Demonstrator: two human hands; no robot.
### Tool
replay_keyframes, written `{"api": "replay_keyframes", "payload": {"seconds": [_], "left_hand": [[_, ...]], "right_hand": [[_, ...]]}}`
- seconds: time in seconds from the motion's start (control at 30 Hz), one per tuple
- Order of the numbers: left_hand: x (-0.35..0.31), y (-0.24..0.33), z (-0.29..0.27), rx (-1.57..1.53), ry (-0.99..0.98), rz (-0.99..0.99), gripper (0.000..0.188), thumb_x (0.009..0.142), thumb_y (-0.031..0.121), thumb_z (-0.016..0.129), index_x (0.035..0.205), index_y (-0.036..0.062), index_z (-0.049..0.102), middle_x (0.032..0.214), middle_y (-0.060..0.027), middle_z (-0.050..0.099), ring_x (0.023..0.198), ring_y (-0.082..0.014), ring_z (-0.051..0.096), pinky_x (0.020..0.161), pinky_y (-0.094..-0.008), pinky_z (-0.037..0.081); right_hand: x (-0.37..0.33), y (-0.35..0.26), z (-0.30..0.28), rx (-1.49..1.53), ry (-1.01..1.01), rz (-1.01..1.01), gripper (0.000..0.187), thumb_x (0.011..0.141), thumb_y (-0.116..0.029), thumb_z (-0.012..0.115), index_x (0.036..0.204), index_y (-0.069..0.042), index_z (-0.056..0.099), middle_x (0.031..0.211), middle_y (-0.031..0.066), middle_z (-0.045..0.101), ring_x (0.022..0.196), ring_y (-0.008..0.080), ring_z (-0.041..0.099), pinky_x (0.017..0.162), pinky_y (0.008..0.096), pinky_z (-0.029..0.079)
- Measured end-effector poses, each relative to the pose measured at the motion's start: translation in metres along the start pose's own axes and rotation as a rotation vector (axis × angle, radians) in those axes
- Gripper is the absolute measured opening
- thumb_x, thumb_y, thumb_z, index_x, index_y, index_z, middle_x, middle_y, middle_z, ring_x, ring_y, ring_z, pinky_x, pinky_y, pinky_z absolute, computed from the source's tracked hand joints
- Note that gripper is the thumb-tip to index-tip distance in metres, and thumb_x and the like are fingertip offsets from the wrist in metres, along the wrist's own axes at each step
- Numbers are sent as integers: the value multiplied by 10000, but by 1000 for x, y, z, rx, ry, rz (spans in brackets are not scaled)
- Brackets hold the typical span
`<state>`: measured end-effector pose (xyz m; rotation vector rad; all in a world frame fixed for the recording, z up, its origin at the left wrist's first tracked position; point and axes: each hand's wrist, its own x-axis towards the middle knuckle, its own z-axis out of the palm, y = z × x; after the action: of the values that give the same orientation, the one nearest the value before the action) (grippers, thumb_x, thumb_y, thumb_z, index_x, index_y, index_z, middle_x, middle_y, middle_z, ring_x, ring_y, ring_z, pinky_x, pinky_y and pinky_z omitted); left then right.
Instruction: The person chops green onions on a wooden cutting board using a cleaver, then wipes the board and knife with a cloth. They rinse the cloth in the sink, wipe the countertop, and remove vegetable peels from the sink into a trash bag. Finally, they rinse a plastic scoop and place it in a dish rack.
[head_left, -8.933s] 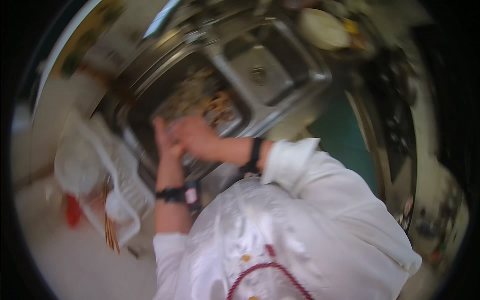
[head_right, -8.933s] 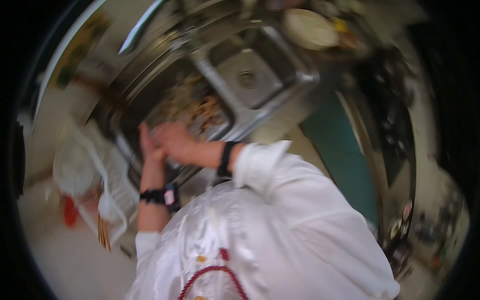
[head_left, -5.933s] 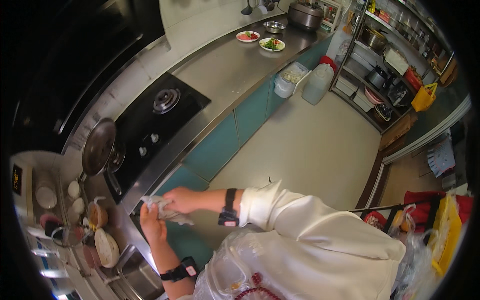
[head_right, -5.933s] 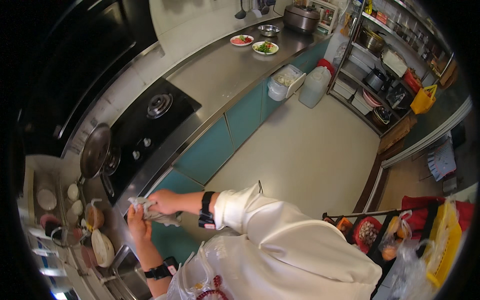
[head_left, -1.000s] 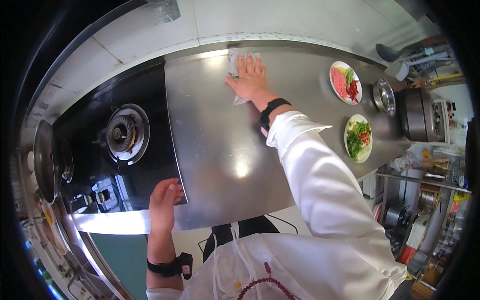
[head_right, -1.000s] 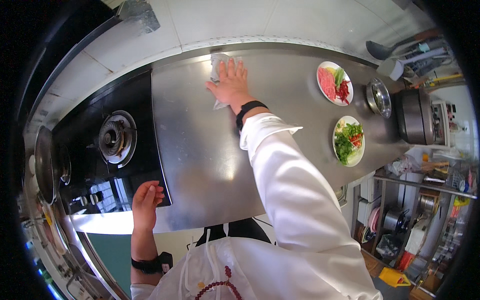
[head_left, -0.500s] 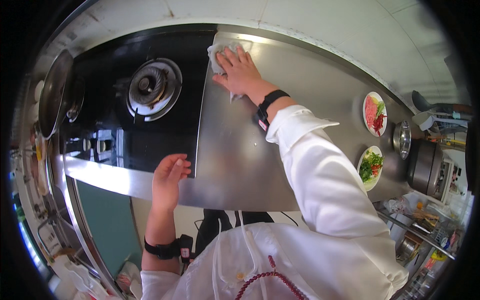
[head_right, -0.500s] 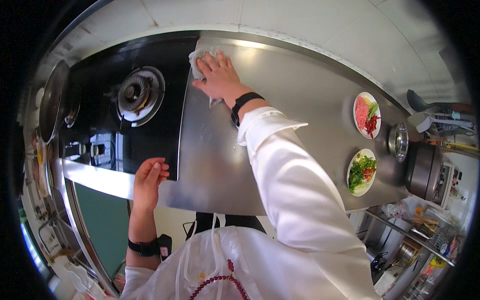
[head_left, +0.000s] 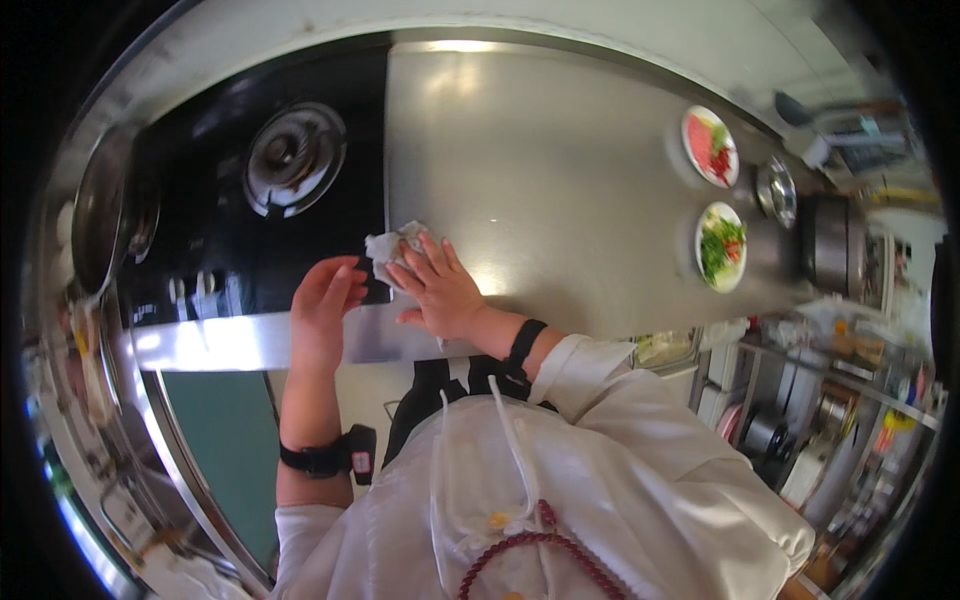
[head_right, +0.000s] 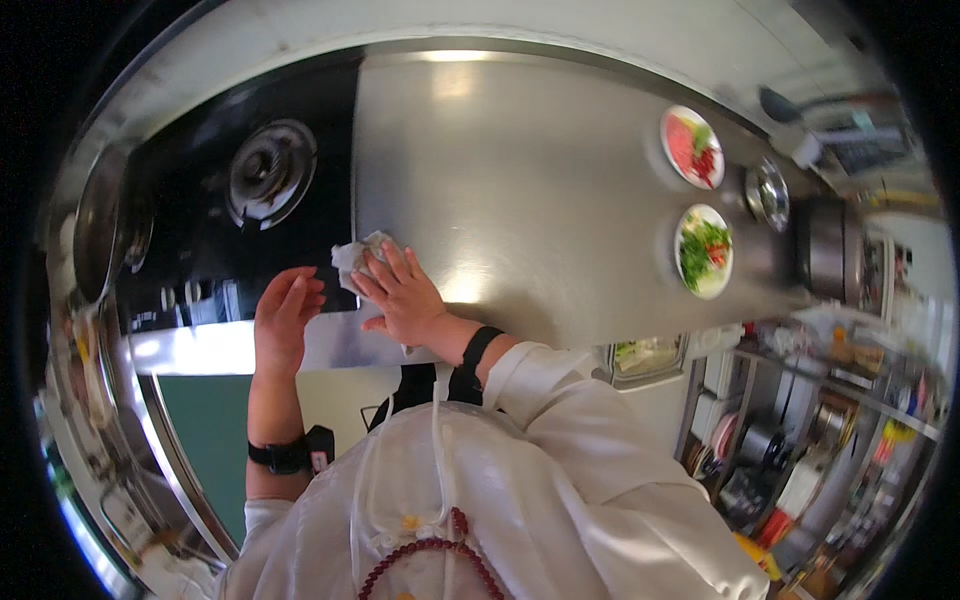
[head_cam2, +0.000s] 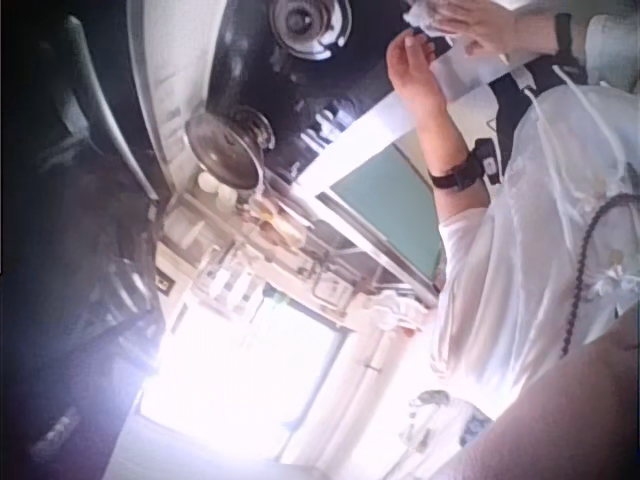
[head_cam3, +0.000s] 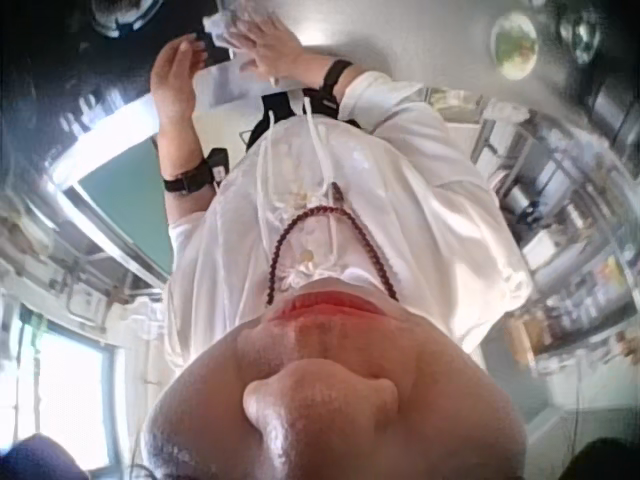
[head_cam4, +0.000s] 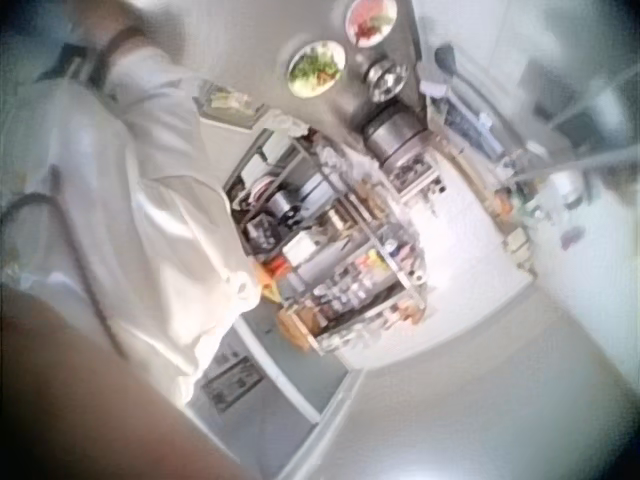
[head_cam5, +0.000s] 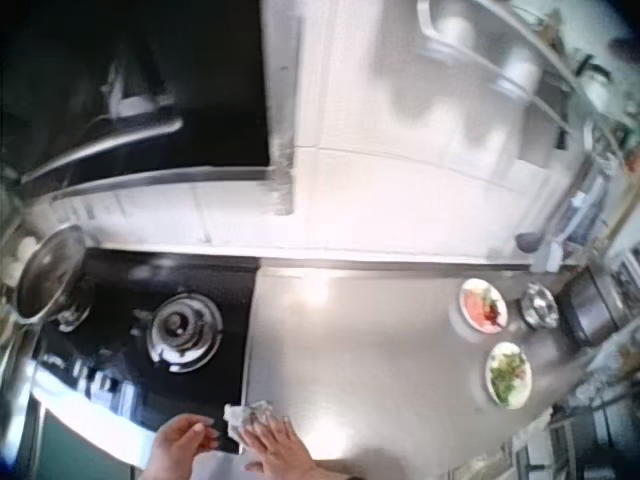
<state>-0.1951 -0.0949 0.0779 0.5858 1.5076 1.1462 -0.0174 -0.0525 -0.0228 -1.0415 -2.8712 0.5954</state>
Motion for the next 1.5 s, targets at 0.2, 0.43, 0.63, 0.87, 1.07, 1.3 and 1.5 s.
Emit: {"api": "replay_keyframes", "payload": {"seconds": [0.2, 0.43, 0.63, 0.87, 1.07, 1.3, 1.5], "left_hand": [[5, 11, 3, 100, -107, -31, 221, 920, 184, 490, 1058, 34, 574, 887, -35, 600, 767, -91, 536, 693, -219, 421], [3, 6, -9, 122, -200, -26, 210, 918, 177, 493, 1050, 35, 576, 880, -29, 598, 762, -85, 537, 707, -219, 421], [-5, 5, -49, 98, -145, -17, 232, 915, 191, 504, 1062, 25, 574, 891, -49, 607, 779, -111, 555, 713, -231, 448], [-39, -5, -114, 68, -18, 14, 246, 924, 232, 494, 1062, 44, 572, 894, -38, 602, 801, -112, 549, 737, -241, 431], [-71, -20, -169, -147, 258, -29, 222, 906, 198, 516, 1030, 30, 591, 861, -35, 610, 755, -100, 548, 693, -225, 432], [-92, -46, -174, -320, 405, -90, 203, 910, 183, 510, 1024, 34, 588, 853, -16, 605, 749, -81, 539, 673, -213, 423], [-82, -41, -163, -281, 394, -44, 189, 918, 176, 501, 1025, 45, 587, 843, -7, 607, 712, -74, 545, 653, -203, 422]], "right_hand": [[-2, 115, -36, -248, 187, 533, 642, 867, -534, 380, 1405, -205, 262, 1482, 86, 161, 1363, 316, 112, 1072, 548, 99], [-145, 182, -42, -211, 319, 1233, 676, 870, -525, 382, 1420, -173, 208, 1485, 120, 125, 1368, 333, 67, 1079, 533, 87], [-141, 70, 13, -194, 342, 1122, 706, 854, -424, 480, 1387, -38, 224, 1429, 237, 176, 1322, 408, 145, 1064, 512, 129], [-21, 1, 6, 266, 567, 545, 356, 782, -56, 550, 1135, -37, 517, 1190, 192, 452, 1127, 425, 388, 950, 467, 348], [73, -77, 5, -110, 158, 183, 573, 830, -371, 541, 1308, -91, 395, 1388, 174, 276, 1291, 400, 217, 1037, 512, 211], [187, -160, 38, -79, -49, -300, 721, 826, -546, 469, 1397, -152, 273, 1466, 139, 173, 1362, 363, 53, 1090, 486, 73], [152, -130, 37, -64, -100, -491, 665, 836, -514, 474, 1394, -202, 290, 1467, 71, 205, 1371, 306, 91, 1103, 454, 69]]}}
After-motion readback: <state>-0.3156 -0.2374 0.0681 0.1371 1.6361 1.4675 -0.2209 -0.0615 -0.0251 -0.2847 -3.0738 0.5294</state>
